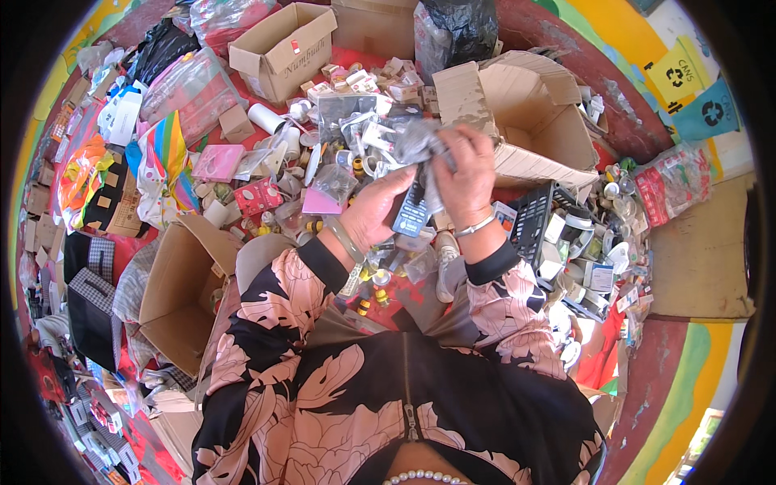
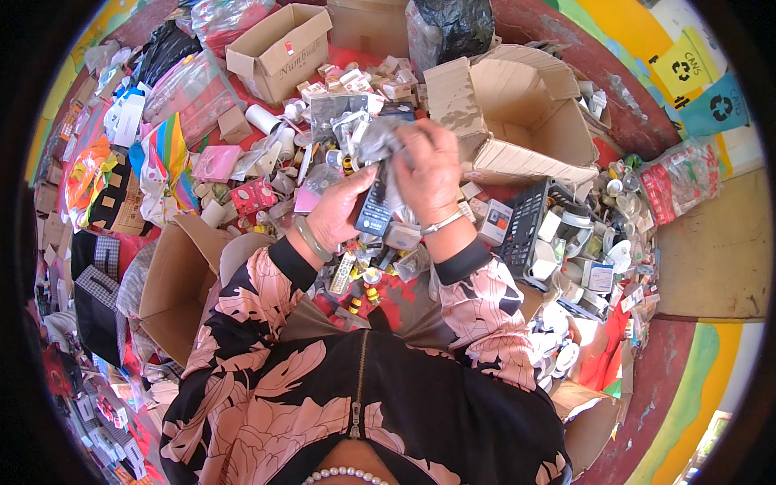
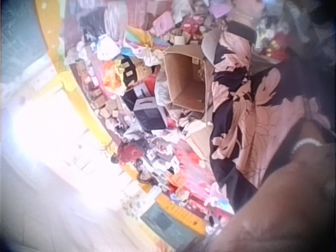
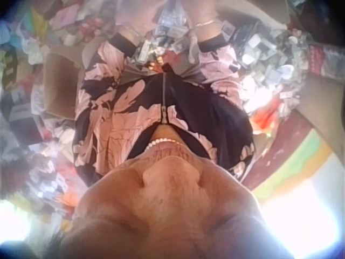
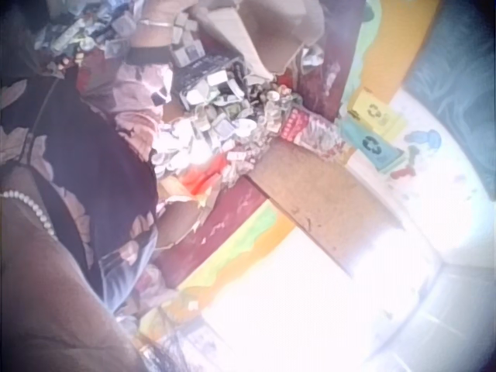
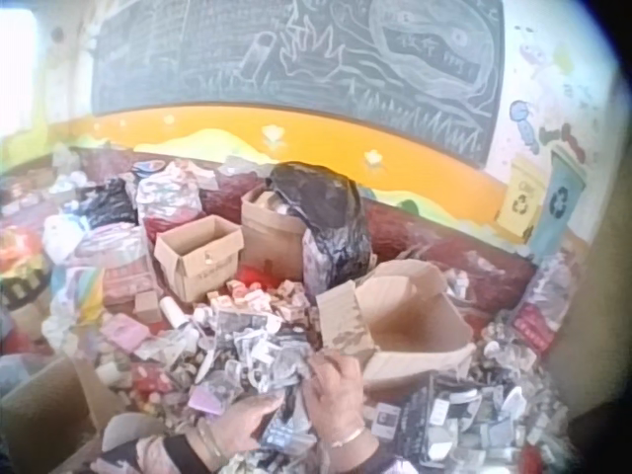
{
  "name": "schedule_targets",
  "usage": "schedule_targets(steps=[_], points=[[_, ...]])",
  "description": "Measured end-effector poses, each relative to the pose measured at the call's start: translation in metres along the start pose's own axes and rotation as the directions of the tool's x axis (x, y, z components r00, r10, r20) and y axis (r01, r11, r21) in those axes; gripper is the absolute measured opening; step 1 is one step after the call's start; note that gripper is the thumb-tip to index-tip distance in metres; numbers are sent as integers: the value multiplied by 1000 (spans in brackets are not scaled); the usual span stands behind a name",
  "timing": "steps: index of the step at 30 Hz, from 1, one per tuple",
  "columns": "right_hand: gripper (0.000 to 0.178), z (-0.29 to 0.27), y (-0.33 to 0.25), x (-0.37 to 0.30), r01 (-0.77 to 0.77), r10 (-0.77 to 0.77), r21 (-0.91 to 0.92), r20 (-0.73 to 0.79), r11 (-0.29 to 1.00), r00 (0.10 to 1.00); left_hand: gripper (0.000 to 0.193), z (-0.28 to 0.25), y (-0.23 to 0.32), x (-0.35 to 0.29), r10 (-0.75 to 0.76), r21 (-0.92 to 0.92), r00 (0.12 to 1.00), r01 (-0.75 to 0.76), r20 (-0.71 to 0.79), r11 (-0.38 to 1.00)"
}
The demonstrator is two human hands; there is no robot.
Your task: The person sorts through a large pile of miscellaneous items on the floor, picking up and examining various objects such as boxes, plastic-wrapped goods, and small containers. They move items around, open boxes, and handle different products one by one.
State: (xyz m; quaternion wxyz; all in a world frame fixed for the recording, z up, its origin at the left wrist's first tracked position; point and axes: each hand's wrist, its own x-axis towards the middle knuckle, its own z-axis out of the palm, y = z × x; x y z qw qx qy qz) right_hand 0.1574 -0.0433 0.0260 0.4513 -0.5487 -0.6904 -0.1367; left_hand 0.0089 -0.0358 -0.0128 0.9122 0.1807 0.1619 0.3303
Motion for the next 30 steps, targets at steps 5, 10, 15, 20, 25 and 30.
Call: schedule_targets(steps=[5,10,15,20,25,30], points=[[31,9,0,-8,-135,133,124,24,983,991,22,-2,-4,8,60,-79,998,-60,-5,995],[31,20,-41,-32,-64,-16,329,233,942,972,18,-31,14,12,319,7,942,-320,-107,947],[29,-4,-55,-27,-165,-199,576,516,801,833,37,-35,41,12,175,-90,984,-172,31,981],[21,-14,-21,-1,-575,194,726,545,377,815,38,-22,36,9,195,-119,981,-196,-20,973],[34,-11,17,14,-502,512,819,315,280,799,34,-11,10,15,114,-35,994,-114,-4,993],[40,30,-7,-8,-114,82,254,133,961,988,24,-20,3,22,145,-154,987,-155,-76,976]])
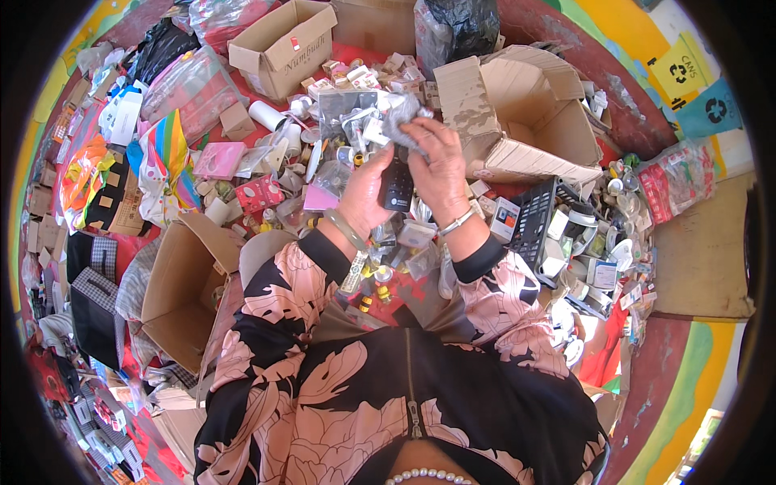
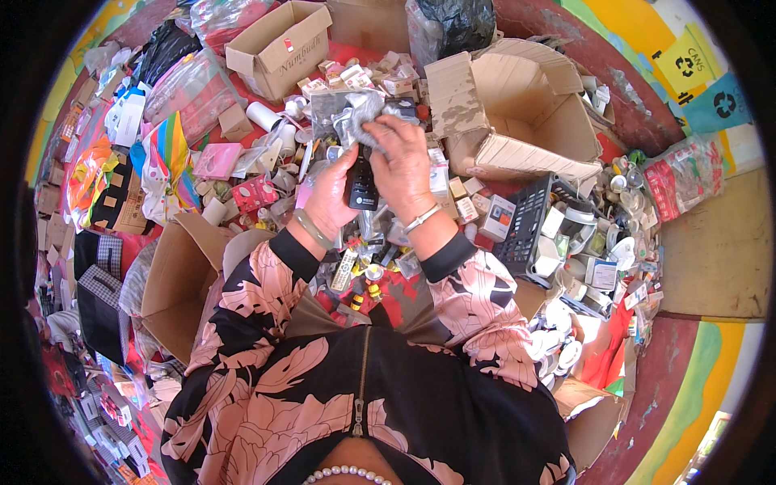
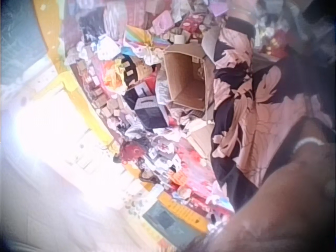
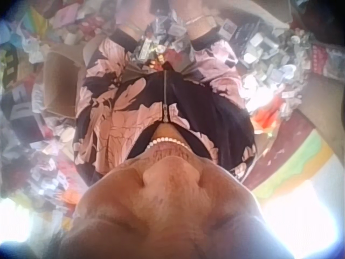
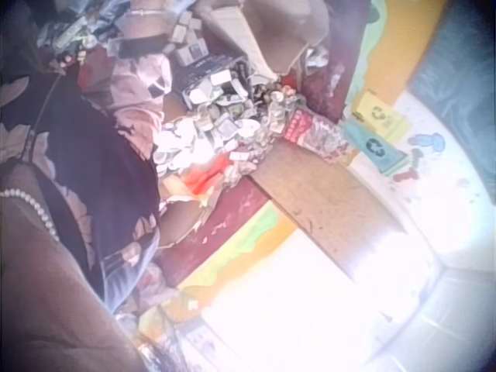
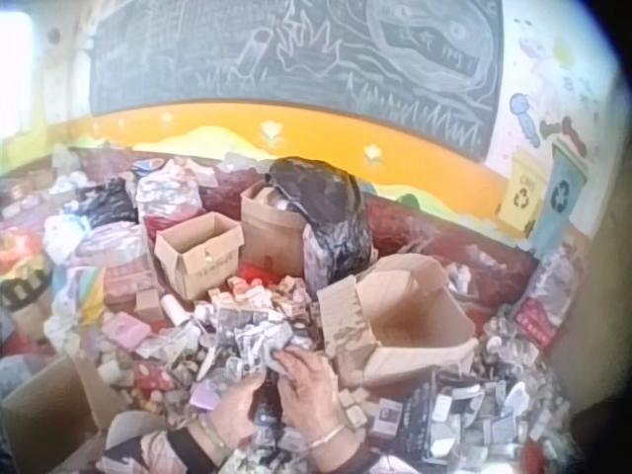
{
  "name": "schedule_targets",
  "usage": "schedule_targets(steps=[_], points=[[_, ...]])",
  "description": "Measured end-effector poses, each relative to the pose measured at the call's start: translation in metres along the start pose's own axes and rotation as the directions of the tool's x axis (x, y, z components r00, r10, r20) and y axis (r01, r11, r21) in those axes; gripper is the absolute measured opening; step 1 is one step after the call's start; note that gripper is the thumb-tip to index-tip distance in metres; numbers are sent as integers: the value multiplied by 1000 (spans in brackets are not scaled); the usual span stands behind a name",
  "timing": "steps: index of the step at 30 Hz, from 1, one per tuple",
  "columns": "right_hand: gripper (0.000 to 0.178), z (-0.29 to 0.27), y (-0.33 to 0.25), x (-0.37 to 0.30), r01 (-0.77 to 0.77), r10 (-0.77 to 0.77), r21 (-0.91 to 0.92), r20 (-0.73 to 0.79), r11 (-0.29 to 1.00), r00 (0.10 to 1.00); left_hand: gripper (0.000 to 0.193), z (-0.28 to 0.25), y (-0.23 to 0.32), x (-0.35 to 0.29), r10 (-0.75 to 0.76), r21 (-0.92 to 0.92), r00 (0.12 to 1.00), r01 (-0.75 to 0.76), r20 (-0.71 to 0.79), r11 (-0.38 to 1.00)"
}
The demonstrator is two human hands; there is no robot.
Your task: The person sorts through a large pile of miscellaneous items on the floor, picking up and examining various objects such as boxes, plastic-wrapped goods, and small containers. They move items around, open boxes, and handle different products one by one.
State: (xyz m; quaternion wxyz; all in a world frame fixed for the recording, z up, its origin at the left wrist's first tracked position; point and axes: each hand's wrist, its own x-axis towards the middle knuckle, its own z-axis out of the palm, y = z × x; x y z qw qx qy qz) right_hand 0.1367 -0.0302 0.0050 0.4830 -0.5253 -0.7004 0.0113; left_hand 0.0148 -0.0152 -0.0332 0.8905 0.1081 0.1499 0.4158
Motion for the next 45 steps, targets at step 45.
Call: schedule_targets(steps=[45], points=[[46,-8,-31,-31,80,-20,-157,354,984,935,59,26,9,-20,65,149,997,-59,-40,987]])
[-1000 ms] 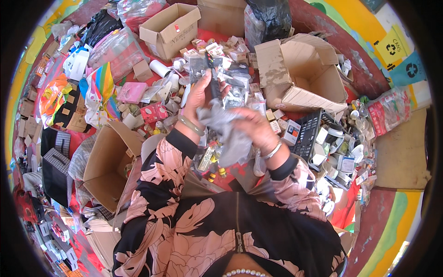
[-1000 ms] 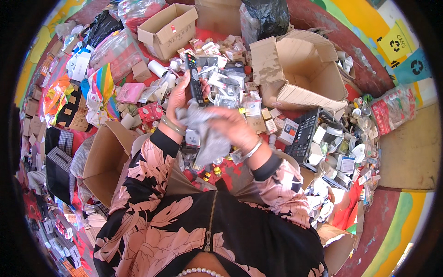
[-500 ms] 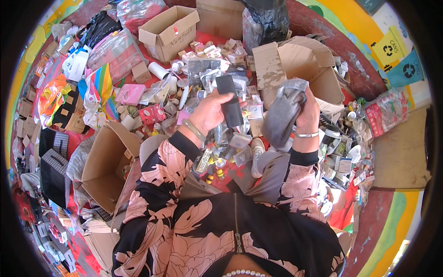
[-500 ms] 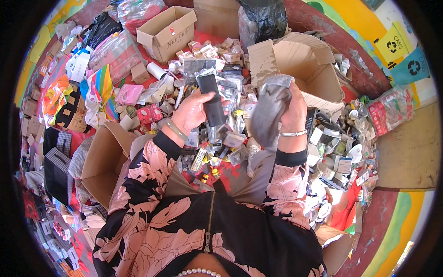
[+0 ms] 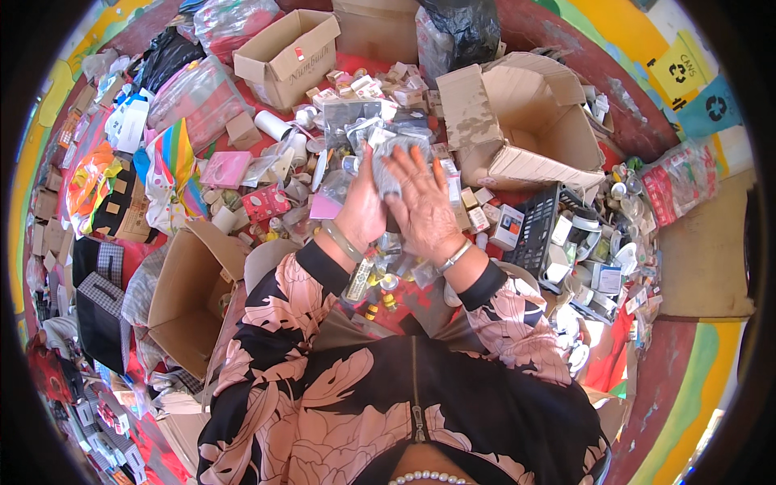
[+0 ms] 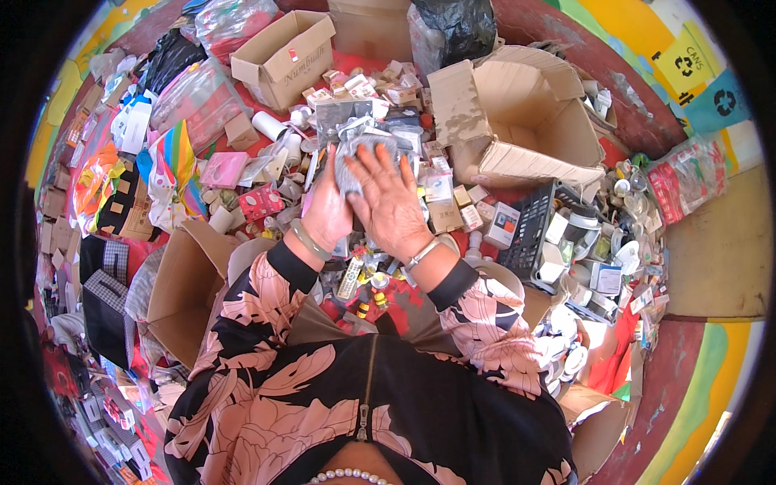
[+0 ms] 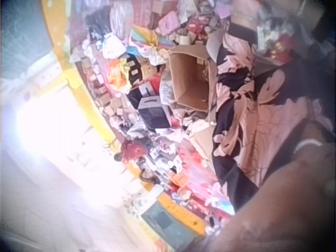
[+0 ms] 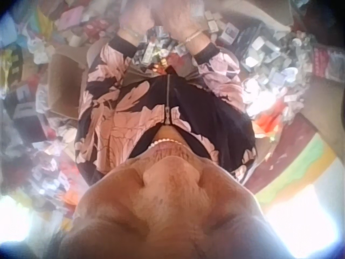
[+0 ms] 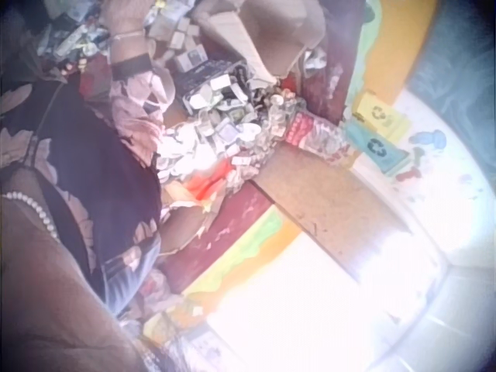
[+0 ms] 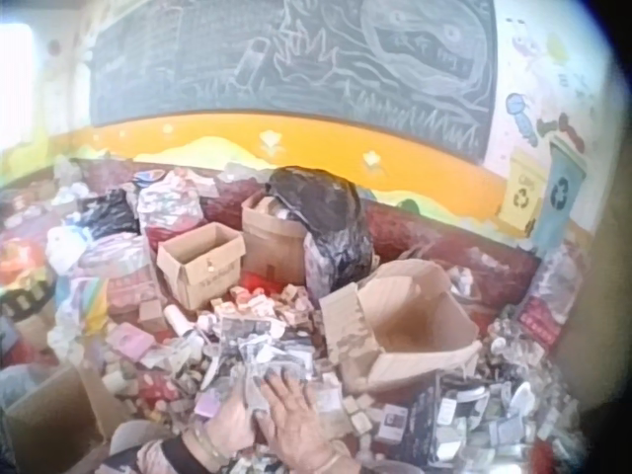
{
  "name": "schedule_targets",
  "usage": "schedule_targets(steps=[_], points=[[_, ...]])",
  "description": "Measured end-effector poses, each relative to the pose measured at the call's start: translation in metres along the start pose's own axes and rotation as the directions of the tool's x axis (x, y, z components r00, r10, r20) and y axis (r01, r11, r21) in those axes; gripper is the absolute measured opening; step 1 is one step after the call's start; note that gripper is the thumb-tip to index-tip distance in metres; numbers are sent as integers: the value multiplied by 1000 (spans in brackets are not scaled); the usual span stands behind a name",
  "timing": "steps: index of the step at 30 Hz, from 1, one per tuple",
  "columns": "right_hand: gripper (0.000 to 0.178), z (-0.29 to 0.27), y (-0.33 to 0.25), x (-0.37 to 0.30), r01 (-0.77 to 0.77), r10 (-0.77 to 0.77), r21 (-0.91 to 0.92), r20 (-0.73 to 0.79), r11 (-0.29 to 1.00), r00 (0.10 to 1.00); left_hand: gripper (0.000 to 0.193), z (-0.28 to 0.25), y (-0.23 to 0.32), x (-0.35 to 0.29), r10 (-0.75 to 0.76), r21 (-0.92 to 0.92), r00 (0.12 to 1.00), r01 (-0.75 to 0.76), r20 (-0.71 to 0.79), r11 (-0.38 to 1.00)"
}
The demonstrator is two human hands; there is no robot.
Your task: The person sorts through a large pile of miscellaneous items on the floor, picking up and examining various objects such as boxes, plastic-wrapped goods, and small containers. They move items around, open boxes, and handle different products one by one.
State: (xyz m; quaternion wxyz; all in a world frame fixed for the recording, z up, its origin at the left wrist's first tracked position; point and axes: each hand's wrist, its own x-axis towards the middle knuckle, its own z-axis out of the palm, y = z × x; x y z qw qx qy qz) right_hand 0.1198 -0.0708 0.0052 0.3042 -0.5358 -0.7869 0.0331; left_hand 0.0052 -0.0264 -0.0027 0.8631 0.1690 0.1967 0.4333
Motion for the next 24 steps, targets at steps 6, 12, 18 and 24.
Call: schedule_targets(steps=[6,12,18,24], points=[[35,11,16,16,-79,80,16,-257,997,963,69,10,-15,0,26,310,999,-15,-31,950],[39,-2,64,25,-585,625,289,-64,758,778,79,1,-20,-5,-206,601,978,140,42,787],[33,-26,106,20,-234,833,944,317,-233,453,62,-10,4,5,-118,267,976,66,186,961],[40,-31,52,21,-189,692,967,254,-170,676,52,-14,3,21,-25,20,993,23,116,1000]])
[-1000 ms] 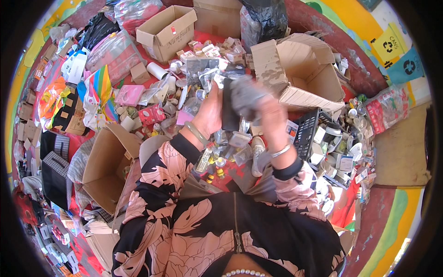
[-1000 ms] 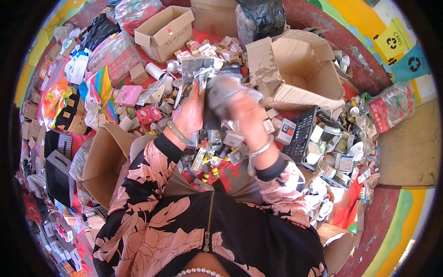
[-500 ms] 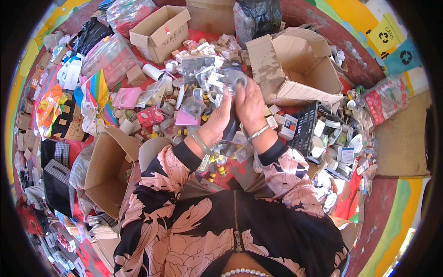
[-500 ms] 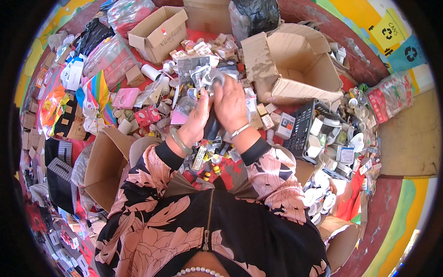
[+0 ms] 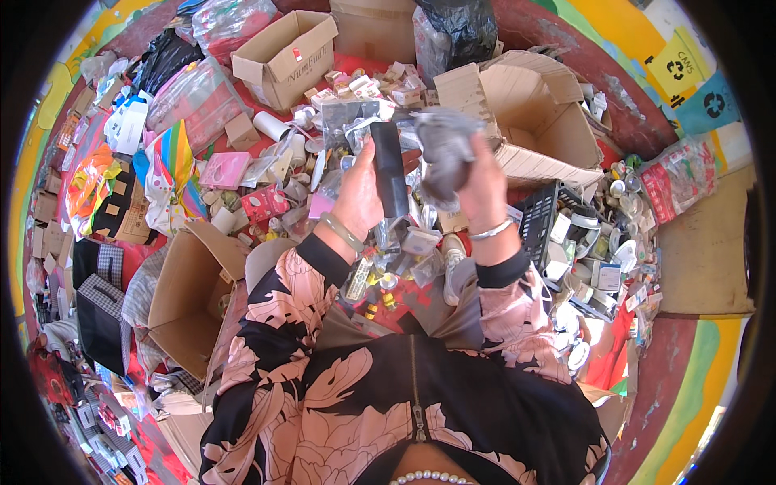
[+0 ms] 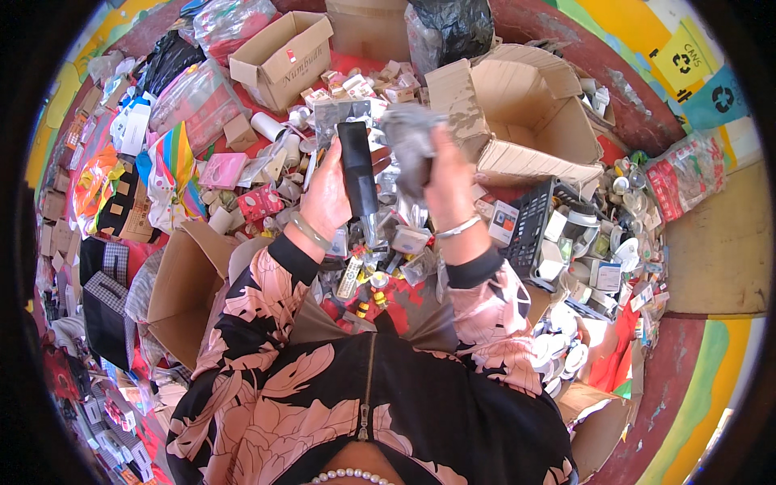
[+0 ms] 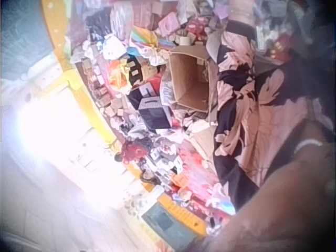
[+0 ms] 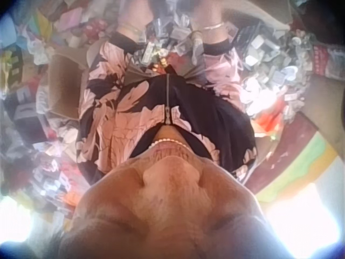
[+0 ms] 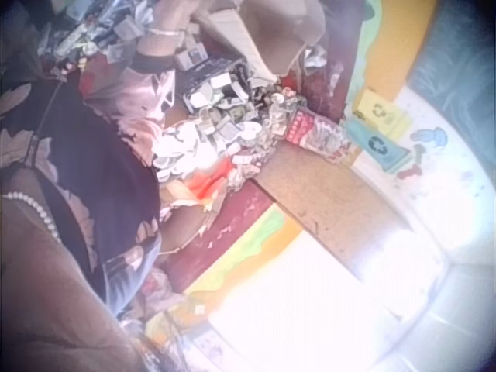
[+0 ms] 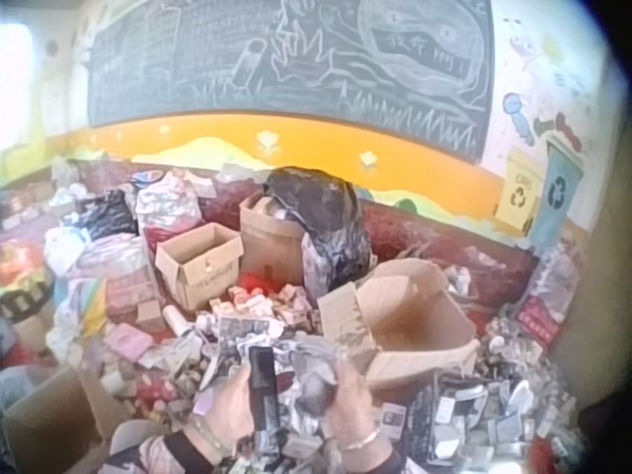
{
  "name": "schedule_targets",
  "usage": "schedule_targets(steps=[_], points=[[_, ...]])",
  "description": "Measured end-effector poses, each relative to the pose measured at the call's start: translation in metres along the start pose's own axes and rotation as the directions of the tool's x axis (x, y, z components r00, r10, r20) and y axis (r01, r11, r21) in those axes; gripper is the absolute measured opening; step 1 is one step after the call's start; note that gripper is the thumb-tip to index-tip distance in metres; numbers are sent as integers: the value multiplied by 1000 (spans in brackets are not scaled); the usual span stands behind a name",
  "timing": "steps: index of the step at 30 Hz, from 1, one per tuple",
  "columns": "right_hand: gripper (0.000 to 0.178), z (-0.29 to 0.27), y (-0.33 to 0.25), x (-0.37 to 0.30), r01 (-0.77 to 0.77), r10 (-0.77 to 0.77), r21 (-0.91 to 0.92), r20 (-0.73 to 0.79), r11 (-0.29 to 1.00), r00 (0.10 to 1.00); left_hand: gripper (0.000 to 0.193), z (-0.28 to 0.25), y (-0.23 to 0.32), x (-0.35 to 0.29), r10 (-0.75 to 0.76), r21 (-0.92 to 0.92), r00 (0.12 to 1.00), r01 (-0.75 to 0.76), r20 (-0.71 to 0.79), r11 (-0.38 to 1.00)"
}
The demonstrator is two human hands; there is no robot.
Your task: The person sorts through a large pile of miscellaneous items on the floor, picking up and examining various objects such as boxes, plastic-wrapped goods, and small containers. They move items around, open boxes, and handle different products one by one.
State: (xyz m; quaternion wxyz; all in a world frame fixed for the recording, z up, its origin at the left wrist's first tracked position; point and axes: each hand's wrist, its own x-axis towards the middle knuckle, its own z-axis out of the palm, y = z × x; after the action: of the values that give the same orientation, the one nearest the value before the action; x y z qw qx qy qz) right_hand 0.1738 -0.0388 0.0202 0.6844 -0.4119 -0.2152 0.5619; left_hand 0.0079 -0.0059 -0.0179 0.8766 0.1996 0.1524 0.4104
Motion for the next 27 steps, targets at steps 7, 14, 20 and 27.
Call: schedule_targets(steps=[7,14,20,27], points=[[44,18,78,-22,705,-257,-660,656,259,709,42,-9,8,2,89,-154,989,-107,-122,982],[45,21,79,-42,715,-197,-671,688,194,699,46,-27,21,8,304,9,931,-308,-201,951],[36,11,85,-62,644,-166,-730,623,229,765,51,-20,48,3,387,-217,910,-412,-150,885],[31,-7,24,-24,-142,120,208,114,968,986,51,-11,58,-5,434,-220,901,-425,-9,878]])
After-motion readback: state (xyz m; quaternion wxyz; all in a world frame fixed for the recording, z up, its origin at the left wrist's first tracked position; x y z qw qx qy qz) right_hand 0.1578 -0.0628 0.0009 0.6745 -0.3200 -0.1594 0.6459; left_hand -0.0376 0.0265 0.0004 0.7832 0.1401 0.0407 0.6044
